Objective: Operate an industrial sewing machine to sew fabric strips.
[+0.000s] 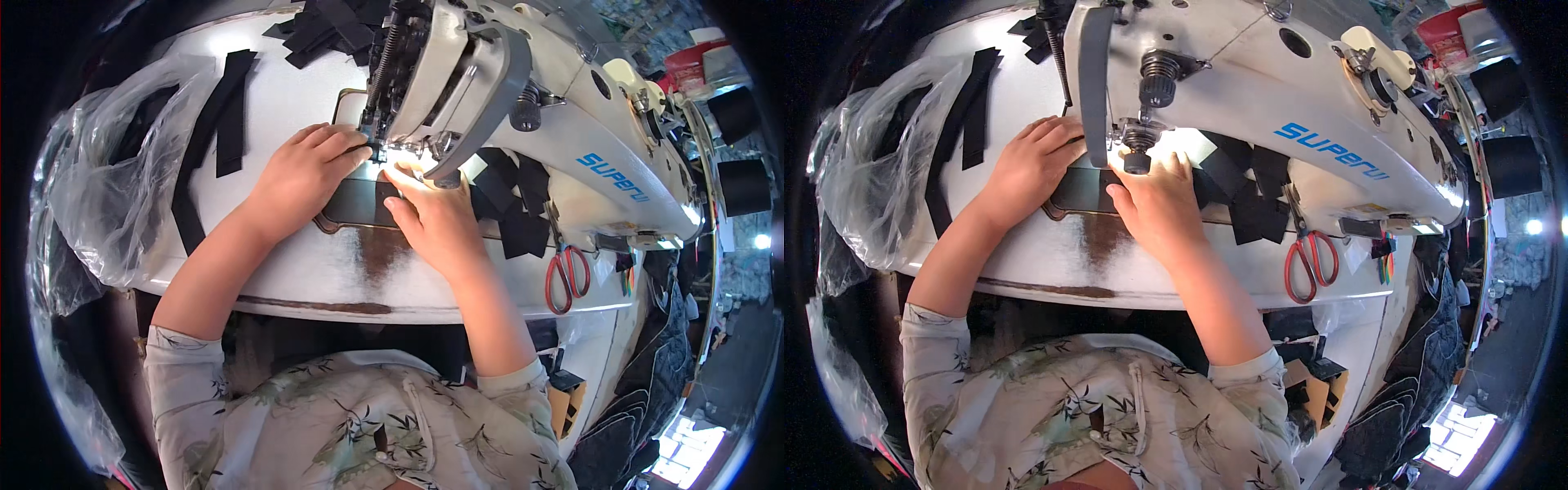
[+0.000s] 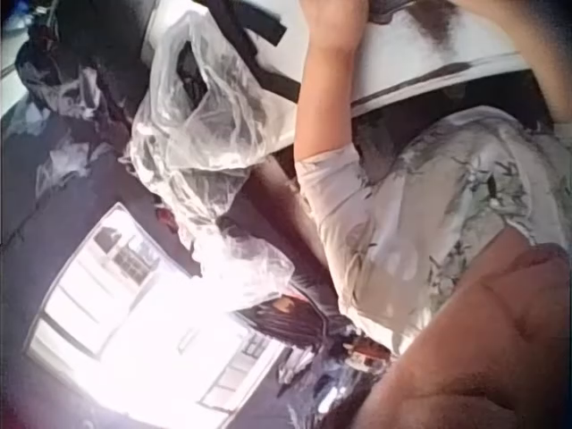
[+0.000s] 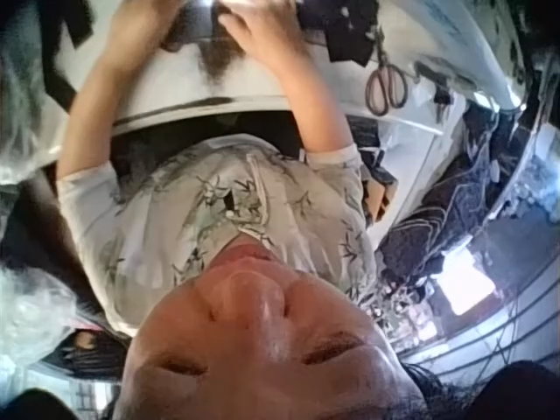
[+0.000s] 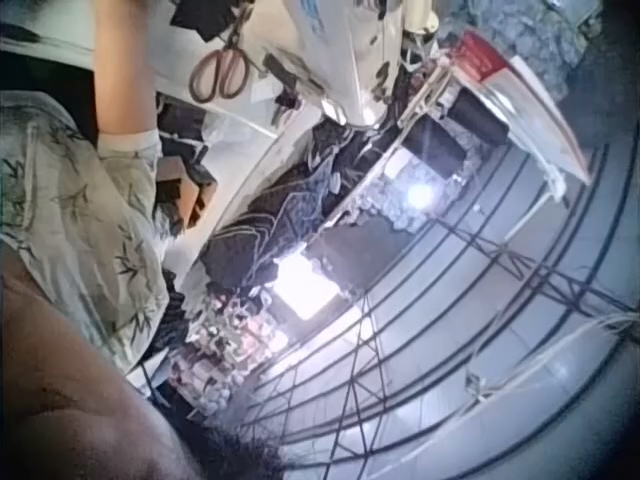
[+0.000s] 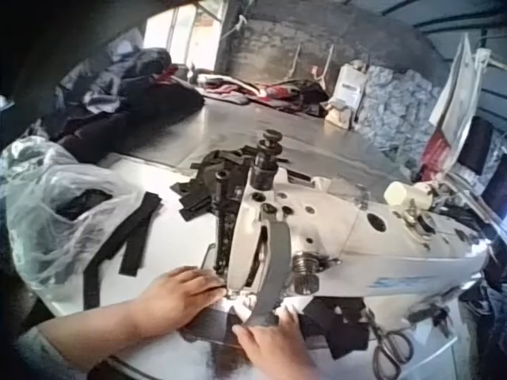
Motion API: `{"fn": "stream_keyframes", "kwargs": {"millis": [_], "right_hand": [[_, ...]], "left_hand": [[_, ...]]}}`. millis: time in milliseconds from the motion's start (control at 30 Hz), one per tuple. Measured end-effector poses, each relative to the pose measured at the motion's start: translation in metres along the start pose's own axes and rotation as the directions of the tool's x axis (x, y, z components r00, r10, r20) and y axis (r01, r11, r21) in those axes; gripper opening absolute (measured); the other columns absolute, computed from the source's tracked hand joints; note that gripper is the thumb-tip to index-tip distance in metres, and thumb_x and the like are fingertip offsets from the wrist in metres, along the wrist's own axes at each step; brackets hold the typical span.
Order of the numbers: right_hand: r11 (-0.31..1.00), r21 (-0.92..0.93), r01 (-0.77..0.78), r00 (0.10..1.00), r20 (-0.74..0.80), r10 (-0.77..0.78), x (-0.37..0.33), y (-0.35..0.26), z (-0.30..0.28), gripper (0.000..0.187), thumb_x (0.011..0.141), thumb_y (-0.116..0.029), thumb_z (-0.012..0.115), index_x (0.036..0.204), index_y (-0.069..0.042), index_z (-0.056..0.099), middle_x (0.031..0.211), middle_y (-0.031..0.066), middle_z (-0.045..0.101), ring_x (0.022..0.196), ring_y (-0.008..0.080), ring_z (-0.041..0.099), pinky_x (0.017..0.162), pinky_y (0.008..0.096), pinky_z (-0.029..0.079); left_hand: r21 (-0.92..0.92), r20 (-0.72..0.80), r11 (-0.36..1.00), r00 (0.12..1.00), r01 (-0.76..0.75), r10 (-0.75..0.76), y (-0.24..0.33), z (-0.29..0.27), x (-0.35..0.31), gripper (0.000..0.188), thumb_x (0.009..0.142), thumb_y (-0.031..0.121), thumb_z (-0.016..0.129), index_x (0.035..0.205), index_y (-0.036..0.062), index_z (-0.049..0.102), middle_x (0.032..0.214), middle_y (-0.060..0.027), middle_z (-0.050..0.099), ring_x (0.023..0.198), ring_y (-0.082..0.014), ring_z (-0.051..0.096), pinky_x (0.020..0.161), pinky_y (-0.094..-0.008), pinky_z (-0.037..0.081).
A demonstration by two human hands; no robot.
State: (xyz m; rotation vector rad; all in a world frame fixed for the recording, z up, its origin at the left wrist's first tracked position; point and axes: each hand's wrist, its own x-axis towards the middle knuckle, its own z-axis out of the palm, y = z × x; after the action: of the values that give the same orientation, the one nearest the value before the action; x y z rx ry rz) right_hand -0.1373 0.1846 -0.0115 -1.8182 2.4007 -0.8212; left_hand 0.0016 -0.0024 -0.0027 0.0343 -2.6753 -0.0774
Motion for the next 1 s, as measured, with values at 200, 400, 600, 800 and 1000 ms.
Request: {"fn": "stream_keyframes", "kwargs": {"millis": [200,400,600,800,1000], "right_hand": [[1.000,-0.018,-0.008,1.000,0.007,0.008,0.000,-0.002,-0.002,0.033,0.092,-0.021,0.067,0.123,-0.009,0.070,0.126,0.0124,0.068,0.119,0.0328,0.060,0.107,0.0487,0.039],[0.994,-0.106,0.012,0.998,-0.058,-0.018,0.001,-0.001,-0.003,0.027,0.093,-0.021,0.067,0.118,-0.012,0.073,0.125,0.0099,0.070,0.119,0.0317,0.060,0.107,0.0482,0.038],[0.996,-0.083,0.033,0.997,-0.070,-0.039,-0.002,0.002,-0.002,0.024,0.092,-0.019,0.069,0.114,-0.016,0.076,0.121,0.0082,0.071,0.117,0.0327,0.061,0.107,0.0480,0.038],[0.995,-0.100,0.029,0.996,-0.077,-0.037,-0.001,0.000,-0.002,0.025,0.091,-0.017,0.070,0.115,-0.016,0.076,0.121,0.0079,0.071,0.117,0.0327,0.060,0.107,0.0477,0.040],[0.992,-0.124,0.021,0.998,-0.058,-0.029,-0.001,-0.004,-0.001,0.026,0.092,-0.018,0.068,0.117,-0.015,0.074,0.123,0.0077,0.068,0.119,0.0320,0.058,0.106,0.0472,0.040]], "left_hand": [[-0.255,0.009,0.966,0.999,0.047,-0.047,-0.014,0.003,0.001,0.027,0.086,0.002,0.061,0.111,0.0056,0.070,0.128,-0.0088,0.065,0.126,-0.0297,0.057,0.110,-0.0425,0.045],[-0.243,0.002,0.969,0.999,-0.052,0.054,0.005,-0.007,-0.003,0.029,0.078,0.003,0.069,0.106,0.0076,0.071,0.109,-0.0067,0.064,0.112,-0.0281,0.061,0.101,-0.0420,0.050],[-0.208,-0.010,0.976,0.998,-0.061,0.060,0.013,-0.007,-0.001,0.030,0.072,0.004,0.071,0.102,0.0095,0.072,0.100,-0.0047,0.061,0.099,-0.0259,0.061,0.090,-0.0397,0.053],[-0.204,0.019,0.978,0.998,-0.049,0.054,0.007,-0.007,-0.001,0.029,0.073,0.004,0.069,0.102,0.0098,0.072,0.103,-0.0046,0.062,0.099,-0.0257,0.062,0.089,-0.0386,0.053],[-0.221,0.014,0.975,0.999,-0.028,0.032,0.002,-0.005,0.001,0.031,0.073,0.002,0.067,0.103,0.0078,0.072,0.108,-0.0045,0.064,0.101,-0.0263,0.064,0.087,-0.0386,0.055]]}}
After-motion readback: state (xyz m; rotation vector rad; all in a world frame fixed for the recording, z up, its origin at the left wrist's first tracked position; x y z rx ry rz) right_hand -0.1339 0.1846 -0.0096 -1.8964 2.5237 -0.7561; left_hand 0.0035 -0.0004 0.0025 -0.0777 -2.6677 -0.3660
